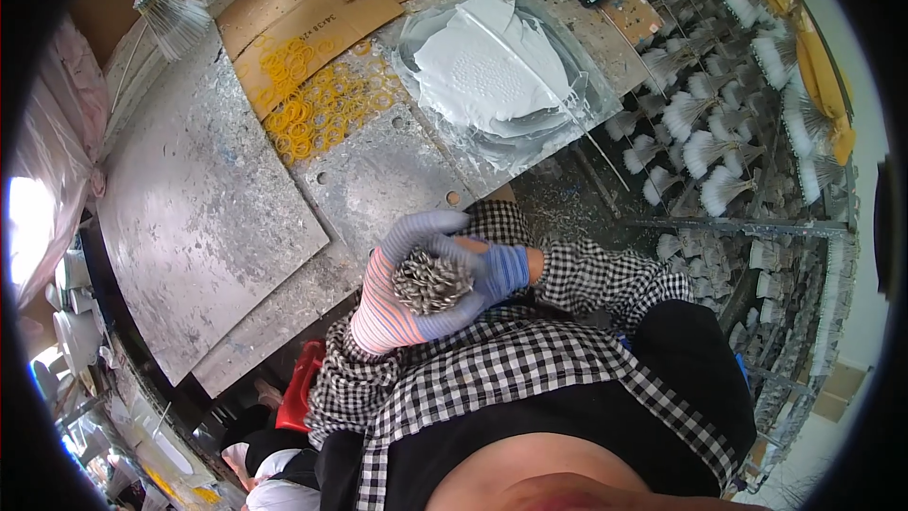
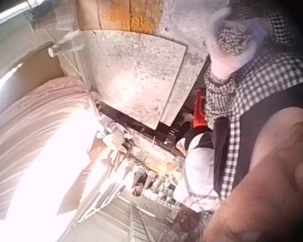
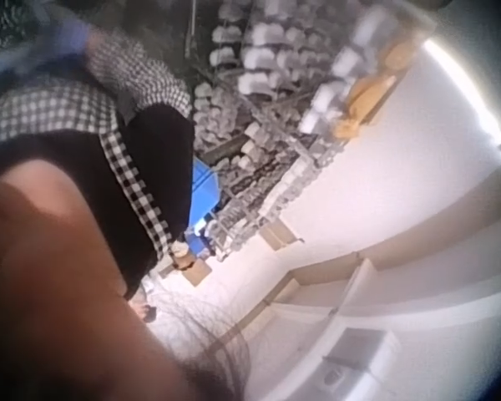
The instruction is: Assembling synthetic bristles into bundles and forming brush heads at a manufacturing workstation.
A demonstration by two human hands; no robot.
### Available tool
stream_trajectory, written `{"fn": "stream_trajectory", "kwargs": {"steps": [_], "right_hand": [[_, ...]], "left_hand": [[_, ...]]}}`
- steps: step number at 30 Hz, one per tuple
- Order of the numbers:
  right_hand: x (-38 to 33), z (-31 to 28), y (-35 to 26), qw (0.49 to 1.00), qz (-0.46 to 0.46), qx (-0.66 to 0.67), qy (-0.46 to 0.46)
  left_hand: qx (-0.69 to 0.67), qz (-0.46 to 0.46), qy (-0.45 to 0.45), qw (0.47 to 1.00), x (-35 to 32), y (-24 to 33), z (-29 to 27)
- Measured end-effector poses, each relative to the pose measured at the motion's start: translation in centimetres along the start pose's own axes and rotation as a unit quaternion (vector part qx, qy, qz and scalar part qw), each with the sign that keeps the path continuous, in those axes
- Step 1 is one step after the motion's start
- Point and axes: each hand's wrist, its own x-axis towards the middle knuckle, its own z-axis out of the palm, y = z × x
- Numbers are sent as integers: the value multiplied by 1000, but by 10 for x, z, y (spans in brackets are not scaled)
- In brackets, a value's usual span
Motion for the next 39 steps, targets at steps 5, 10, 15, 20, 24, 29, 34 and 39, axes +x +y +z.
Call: {"fn": "stream_trajectory", "kwargs": {"steps": [5, 10, 15, 20, 24, 29, 34, 39], "right_hand": [[42, -40, 0, 968, -58, -236, -61], [72, -38, 35, 933, -154, -277, 172], [72, -31, 71, 829, -63, -498, 246], [85, -35, 56, 872, -58, -426, 234], [84, -28, 18, 941, -85, -273, 182], [64, -4, 31, 945, -75, -249, 197], [41, 1, 29, 984, -24, -39, 174], [31, 0, 2, 998, 40, 34, -21]], "left_hand": [[189, 172, -63, 965, 25, 28, -21], [283, 435, 79, 851, 54, -21, -46], [146, 171, 202, 953, 57, -38, -46], [-3, 15, 238, 971, 51, -44, -58], [-74, 171, 178, 966, 45, -27, -48], [-66, 159, 238, 956, 31, -18, -26], [-47, 117, 91, 988, 31, 12, -52], [22, 47, -173, 984, 22, 33, -43]]}}
